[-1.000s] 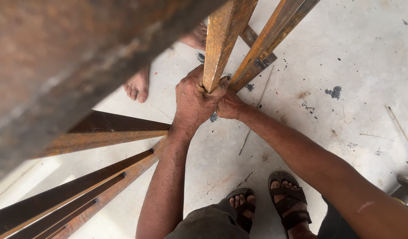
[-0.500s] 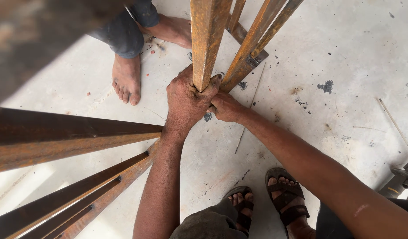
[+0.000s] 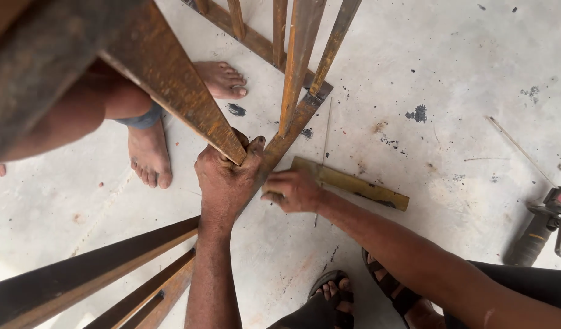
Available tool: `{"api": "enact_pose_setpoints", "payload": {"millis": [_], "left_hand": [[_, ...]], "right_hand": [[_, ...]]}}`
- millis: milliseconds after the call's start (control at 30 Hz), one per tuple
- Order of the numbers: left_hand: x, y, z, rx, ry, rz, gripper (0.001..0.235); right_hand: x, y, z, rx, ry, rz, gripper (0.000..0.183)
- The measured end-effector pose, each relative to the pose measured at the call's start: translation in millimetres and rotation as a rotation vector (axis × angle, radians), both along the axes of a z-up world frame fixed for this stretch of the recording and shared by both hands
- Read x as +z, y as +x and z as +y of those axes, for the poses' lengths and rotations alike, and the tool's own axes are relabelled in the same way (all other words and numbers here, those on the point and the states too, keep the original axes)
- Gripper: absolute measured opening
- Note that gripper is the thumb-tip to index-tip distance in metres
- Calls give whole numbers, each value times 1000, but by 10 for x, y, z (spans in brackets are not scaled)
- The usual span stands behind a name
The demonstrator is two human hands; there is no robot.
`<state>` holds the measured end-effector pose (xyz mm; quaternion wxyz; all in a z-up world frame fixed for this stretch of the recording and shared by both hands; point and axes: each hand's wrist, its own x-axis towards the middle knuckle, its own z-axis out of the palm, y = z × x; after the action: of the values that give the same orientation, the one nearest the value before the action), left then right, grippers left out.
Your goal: Welding vertical metal bars onto a horizontal frame while another person assists by holding the bars in place.
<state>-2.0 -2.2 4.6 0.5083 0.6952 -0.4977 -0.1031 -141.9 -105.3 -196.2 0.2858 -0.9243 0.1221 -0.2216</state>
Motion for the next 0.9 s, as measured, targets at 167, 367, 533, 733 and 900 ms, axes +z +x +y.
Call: {"api": "enact_pose_setpoints", "payload": {"millis": [167, 367, 533, 733, 900], "left_hand": [[-33, 14, -17, 0, 54, 15, 24], [-128, 40, -32, -20, -47, -98, 23], [-185, 80, -63, -35, -96, -151, 24], [-107, 29, 10, -21, 15, -35, 26], [-105, 33, -32, -22, -5, -92, 24]], "right_hand": [[-141, 324, 576, 201, -344, 20, 34], [-1, 520, 562, 121, -145, 295, 22], [-394, 281, 248, 141, -538, 10, 23], [96, 33, -373, 81, -543, 144, 21], [-94, 139, -591, -70, -602, 69, 25]]}}
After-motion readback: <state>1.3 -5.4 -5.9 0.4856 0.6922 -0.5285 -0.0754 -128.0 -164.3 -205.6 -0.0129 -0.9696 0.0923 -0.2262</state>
